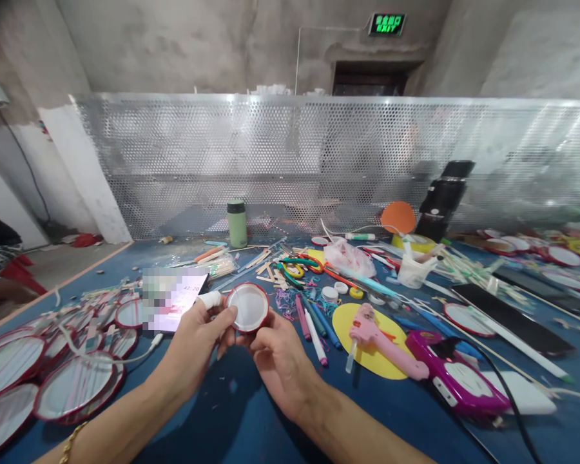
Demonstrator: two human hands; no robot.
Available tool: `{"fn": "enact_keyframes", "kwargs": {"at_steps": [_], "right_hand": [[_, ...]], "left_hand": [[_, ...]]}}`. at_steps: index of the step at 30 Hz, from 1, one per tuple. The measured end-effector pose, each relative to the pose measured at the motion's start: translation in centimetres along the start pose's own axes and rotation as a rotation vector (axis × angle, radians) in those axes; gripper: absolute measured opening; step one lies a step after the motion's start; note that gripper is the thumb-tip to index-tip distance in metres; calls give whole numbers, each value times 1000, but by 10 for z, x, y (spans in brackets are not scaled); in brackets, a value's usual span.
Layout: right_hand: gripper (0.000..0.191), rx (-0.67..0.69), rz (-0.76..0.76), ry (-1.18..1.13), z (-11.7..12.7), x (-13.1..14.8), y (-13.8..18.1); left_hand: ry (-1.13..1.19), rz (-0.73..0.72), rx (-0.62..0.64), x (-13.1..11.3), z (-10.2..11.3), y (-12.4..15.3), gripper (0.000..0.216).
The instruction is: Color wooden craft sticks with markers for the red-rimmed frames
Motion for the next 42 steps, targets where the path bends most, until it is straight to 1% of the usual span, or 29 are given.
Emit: {"fn": "enact_keyframes", "kwargs": {"at_steps": [7, 9, 15, 20, 24, 28, 32, 37, 42], "right_hand": [[37, -33, 1, -8, 3, -3, -2], [38, -48, 6, -14, 5, -3, -3], [40, -14, 15, -19, 1, -2, -3], [37, -34, 9, 37, 0, 0, 0], [35, -84, 2, 59, 2, 1, 2], [33, -82, -12, 19, 5, 0, 2], [32, -95, -11, -37, 13, 1, 0], [42, -25, -11, -108, 10, 7, -1], [45, -55, -7, -82, 10, 10, -2]], "left_hand": [[-24, 12, 50, 1, -7, 3, 21], [-37, 8, 42, 0, -6, 3, 21], [-62, 3, 2, 3, -4, -1, 22], [-78, 7, 12, 5, -3, -2, 23], [-77, 15, 15, 4, -2, -1, 24], [-61, 34, 19, 3, -2, 0, 25], [-25, 24, 47, -1, -3, 2, 26], [8, -1, 29, -3, -1, 0, 26], [28, 4, 45, -5, -4, 2, 25]]}}
Point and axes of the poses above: each hand's wrist, its own y-axis away from the middle knuckle, its own z-axis out of the back of the hand, x = y × z, the point moved 8 cm from there along -y, towards the middle knuckle, and after that the axes turned 13 degrees about -y, right-handed, at the moved point
